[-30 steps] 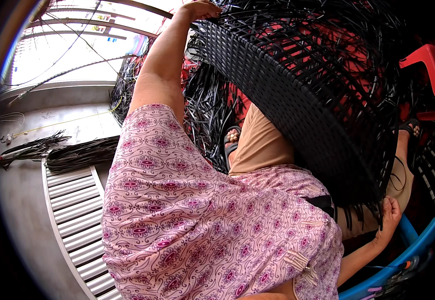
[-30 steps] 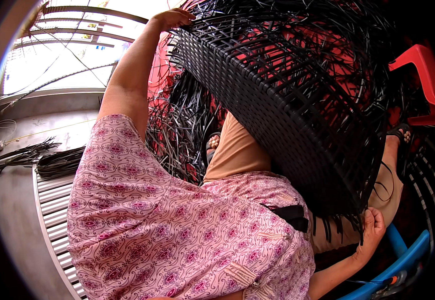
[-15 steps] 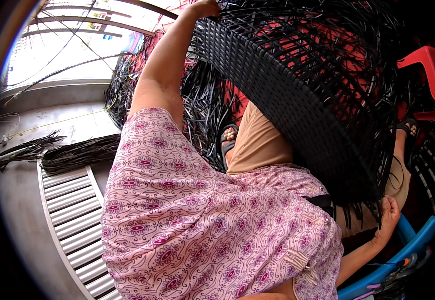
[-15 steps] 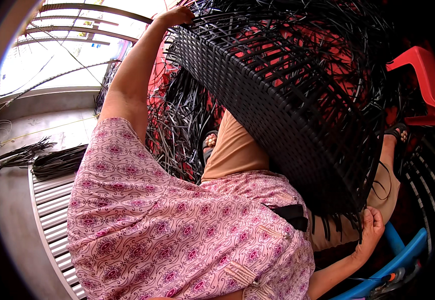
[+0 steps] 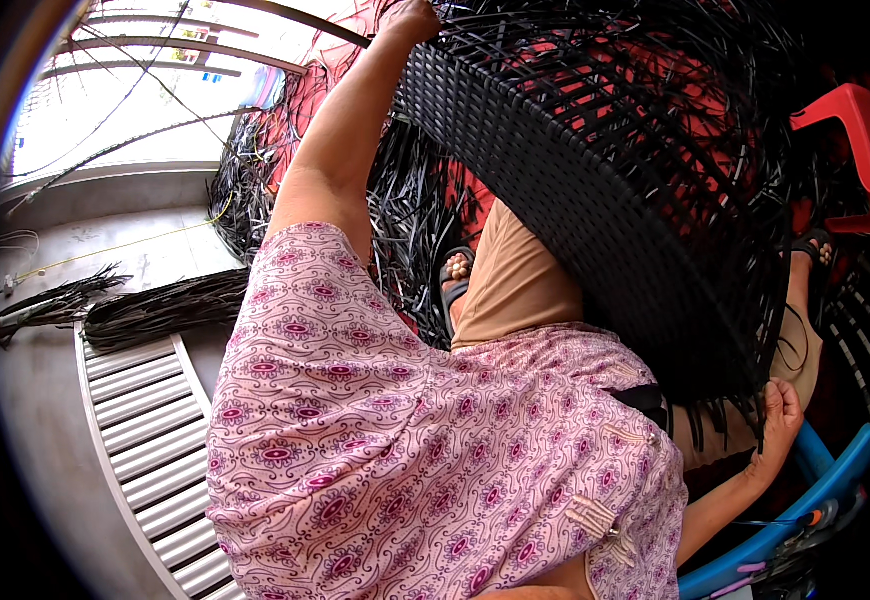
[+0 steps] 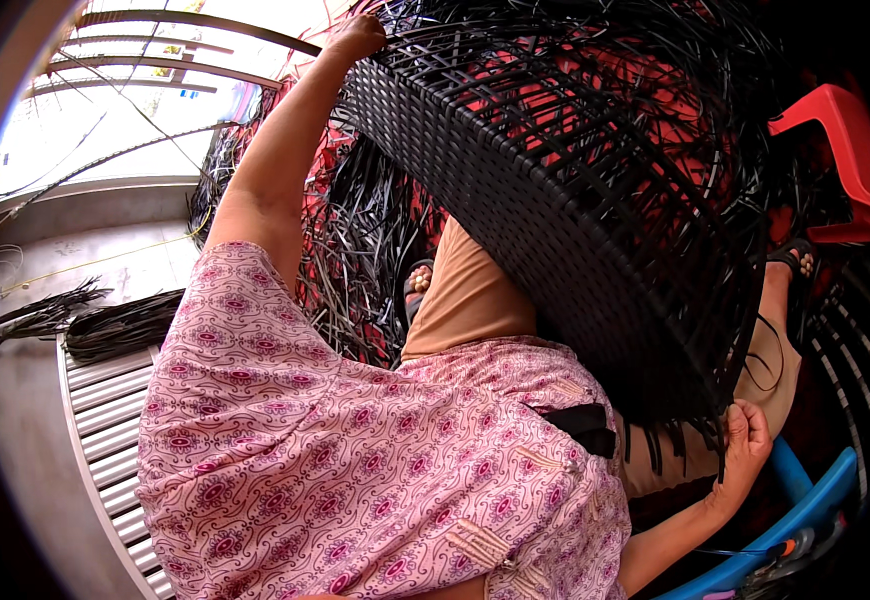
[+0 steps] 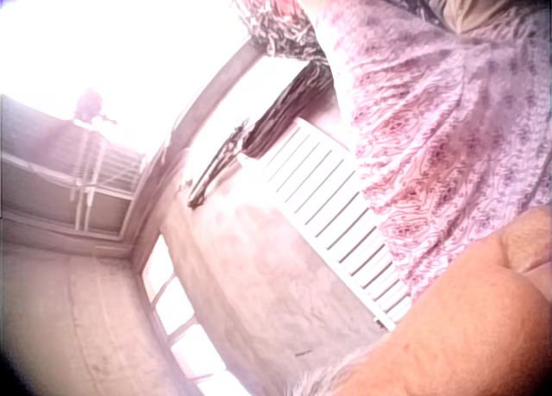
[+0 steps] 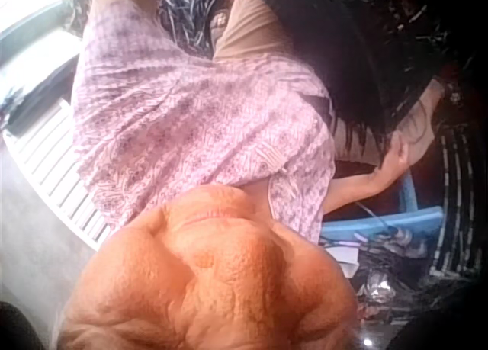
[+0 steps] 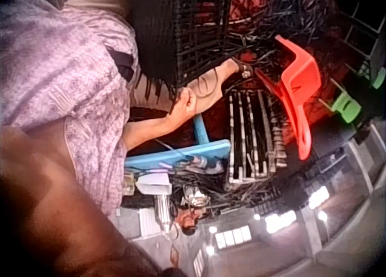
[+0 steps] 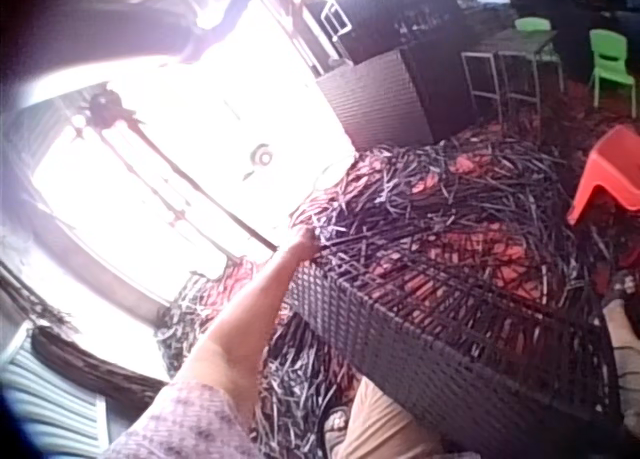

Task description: The person sits on the floor and weaves a black plastic basket by hand, interlacing thin black strips through the basket's frame. They repeatedly pull, tuck, and adjust the strips to tighten the weave and maintain the basket's shape.

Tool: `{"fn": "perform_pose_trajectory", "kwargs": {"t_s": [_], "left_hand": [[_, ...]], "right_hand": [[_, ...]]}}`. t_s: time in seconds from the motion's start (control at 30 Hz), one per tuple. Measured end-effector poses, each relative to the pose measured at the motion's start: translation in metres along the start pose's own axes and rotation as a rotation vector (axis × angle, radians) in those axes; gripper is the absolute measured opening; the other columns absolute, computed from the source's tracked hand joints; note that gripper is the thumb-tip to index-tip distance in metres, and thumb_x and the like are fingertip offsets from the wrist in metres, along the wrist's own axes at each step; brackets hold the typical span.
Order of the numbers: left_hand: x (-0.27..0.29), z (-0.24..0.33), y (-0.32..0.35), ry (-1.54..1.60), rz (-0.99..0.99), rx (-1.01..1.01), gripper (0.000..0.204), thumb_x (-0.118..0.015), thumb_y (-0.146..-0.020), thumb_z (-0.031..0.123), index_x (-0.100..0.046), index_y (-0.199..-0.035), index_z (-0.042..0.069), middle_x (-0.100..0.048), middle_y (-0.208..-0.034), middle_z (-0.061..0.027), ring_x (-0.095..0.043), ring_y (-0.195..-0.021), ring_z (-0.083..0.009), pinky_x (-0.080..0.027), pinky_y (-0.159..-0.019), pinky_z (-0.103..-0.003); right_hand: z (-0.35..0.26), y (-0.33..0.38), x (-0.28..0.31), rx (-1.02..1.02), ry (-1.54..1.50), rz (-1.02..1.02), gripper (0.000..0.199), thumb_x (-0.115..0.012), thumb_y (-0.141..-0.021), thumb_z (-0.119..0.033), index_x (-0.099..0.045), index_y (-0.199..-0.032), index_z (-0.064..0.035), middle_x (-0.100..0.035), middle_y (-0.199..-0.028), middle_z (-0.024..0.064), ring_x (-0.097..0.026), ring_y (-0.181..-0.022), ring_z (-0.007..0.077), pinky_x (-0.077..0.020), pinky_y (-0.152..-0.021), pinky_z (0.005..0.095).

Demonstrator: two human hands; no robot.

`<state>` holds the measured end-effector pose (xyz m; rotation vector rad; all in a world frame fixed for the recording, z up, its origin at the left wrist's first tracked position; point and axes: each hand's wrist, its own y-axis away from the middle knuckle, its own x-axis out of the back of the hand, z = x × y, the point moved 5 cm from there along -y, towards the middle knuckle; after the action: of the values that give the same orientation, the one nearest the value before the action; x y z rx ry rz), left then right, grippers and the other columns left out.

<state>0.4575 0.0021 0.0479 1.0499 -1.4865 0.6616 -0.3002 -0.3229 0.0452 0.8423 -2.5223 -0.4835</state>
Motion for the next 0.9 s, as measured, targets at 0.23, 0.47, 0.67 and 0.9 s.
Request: {"fn": "perform_pose_trajectory", "kwargs": {"t_s": [0.23, 0.47, 0.67, 0.9], "left_hand": [[-0.066, -0.091, -0.076, -0.690, 0.101, -0.804, 0.024, -0.064, -0.080, 0.018, -0.072, -0.101, 0.009, -0.069, -0.110, -0.0100, -0.065, -0.104, -0.0280, -0.051, -0.092, -0.036], [-0.071, -0.078, -0.073, 0.261, -0.029, -0.079, 0.018, -0.070, -0.077, 0.023, -0.071, -0.081, 0.006, -0.069, -0.073, -0.0072, -0.065, -0.065, -0.0199, -0.054, -0.062, -0.036], [-0.044, -0.079, -0.042, 0.199, 0.047, 0.054, 0.018, -0.068, -0.079, 0.023, -0.071, -0.089, 0.008, -0.070, -0.084, -0.0066, -0.067, -0.076, -0.0221, -0.054, -0.070, -0.036], [-0.030, -0.191, -0.048, -0.634, 0.110, -0.280, 0.020, -0.066, -0.083, 0.022, -0.071, -0.101, 0.015, -0.072, -0.096, -0.0067, -0.069, -0.091, -0.0248, -0.054, -0.080, -0.035]], "right_hand": [[-0.003, -0.009, -0.009, 0.032, 0.042, -0.019, 0.013, -0.068, -0.092, -0.015, -0.066, -0.094, -0.0022, -0.052, -0.070, -0.0064, -0.038, -0.059, 0.0016, -0.0290, -0.052, 0.0175], [-0.004, -0.008, -0.007, 0.084, 0.090, 0.004, 0.014, -0.068, -0.093, -0.016, -0.067, -0.095, -0.0018, -0.052, -0.070, -0.0063, -0.038, -0.059, 0.0019, -0.0290, -0.052, 0.0181], [-0.007, 0.000, -0.003, 0.004, 0.072, 0.030, 0.018, -0.066, -0.095, -0.021, -0.068, -0.094, -0.0032, -0.050, -0.068, -0.0065, -0.037, -0.058, 0.0021, -0.0265, -0.052, 0.0180], [-0.007, -0.015, 0.000, 0.033, 0.073, -0.103, 0.024, -0.068, -0.092, -0.021, -0.065, -0.107, -0.0023, -0.042, -0.065, -0.0072, -0.035, -0.056, 0.0014, -0.0238, -0.051, 0.0170]]}}
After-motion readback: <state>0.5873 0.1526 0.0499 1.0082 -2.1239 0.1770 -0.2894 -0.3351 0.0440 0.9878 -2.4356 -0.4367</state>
